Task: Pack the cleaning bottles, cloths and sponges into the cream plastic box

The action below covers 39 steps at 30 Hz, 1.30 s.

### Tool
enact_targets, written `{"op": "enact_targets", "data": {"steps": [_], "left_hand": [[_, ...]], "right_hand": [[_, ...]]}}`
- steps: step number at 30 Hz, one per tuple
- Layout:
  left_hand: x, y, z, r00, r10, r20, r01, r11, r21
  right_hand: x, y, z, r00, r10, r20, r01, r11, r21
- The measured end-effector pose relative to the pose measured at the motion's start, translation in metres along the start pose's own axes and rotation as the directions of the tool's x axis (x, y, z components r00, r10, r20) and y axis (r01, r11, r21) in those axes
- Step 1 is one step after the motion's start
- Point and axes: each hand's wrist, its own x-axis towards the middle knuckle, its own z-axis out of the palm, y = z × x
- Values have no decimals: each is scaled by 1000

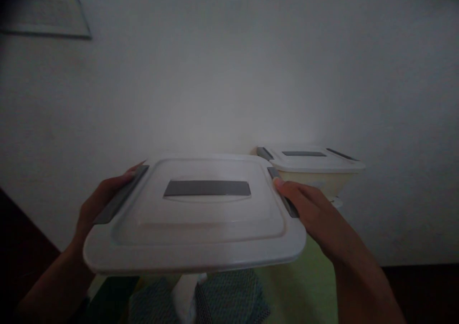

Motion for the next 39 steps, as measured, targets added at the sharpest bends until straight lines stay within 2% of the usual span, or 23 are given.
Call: {"op": "enact_targets", "data": {"steps": [2,4,6,8,11,14,17,20,24,27,30,35,37,39], "left_hand": [[1,6,-9,992,-46,114,37,996,77],[1,11,-21,967,-87,240,15,957,288],[-3,14,-33,945,-142,295,-41,843,536],[-8,14,-42,932,-169,320,-105,719,687],[-12,6,-45,912,-196,361,-164,633,757],[-9,-8,-44,858,-232,457,-264,564,782],[-3,-19,-40,814,-243,528,-352,517,780],[-1,-21,-35,793,-213,571,-408,510,757],[-4,-13,-34,802,-202,562,-414,490,767],[-5,-7,-38,809,-185,558,-416,491,766],[-5,-8,-40,804,-173,568,-413,525,744],[-4,-21,-31,803,-140,580,-358,664,656],[-2,-25,-27,777,-144,613,-372,681,631],[0,-27,-25,724,-179,667,-429,640,638]], "right_hand": [[-2,-3,-1,992,72,105,-76,997,31],[-4,-7,-1,956,121,269,-148,985,82],[-6,-9,0,897,123,426,-176,981,87],[-8,-10,0,840,112,531,-160,986,45],[-9,-7,2,776,129,618,-127,991,-48],[-9,-2,7,743,147,653,-135,988,-68],[-7,5,16,749,106,654,-150,989,11],[-4,10,24,805,32,592,-138,981,135],[-2,8,26,908,-12,419,-71,981,182],[-1,6,24,942,-14,336,-31,991,130],[1,11,28,936,-23,352,-9,996,89],[7,29,50,866,-24,500,30,1000,-4],[9,34,56,845,-21,534,41,999,-25],[11,35,58,825,-10,564,51,997,-56]]}}
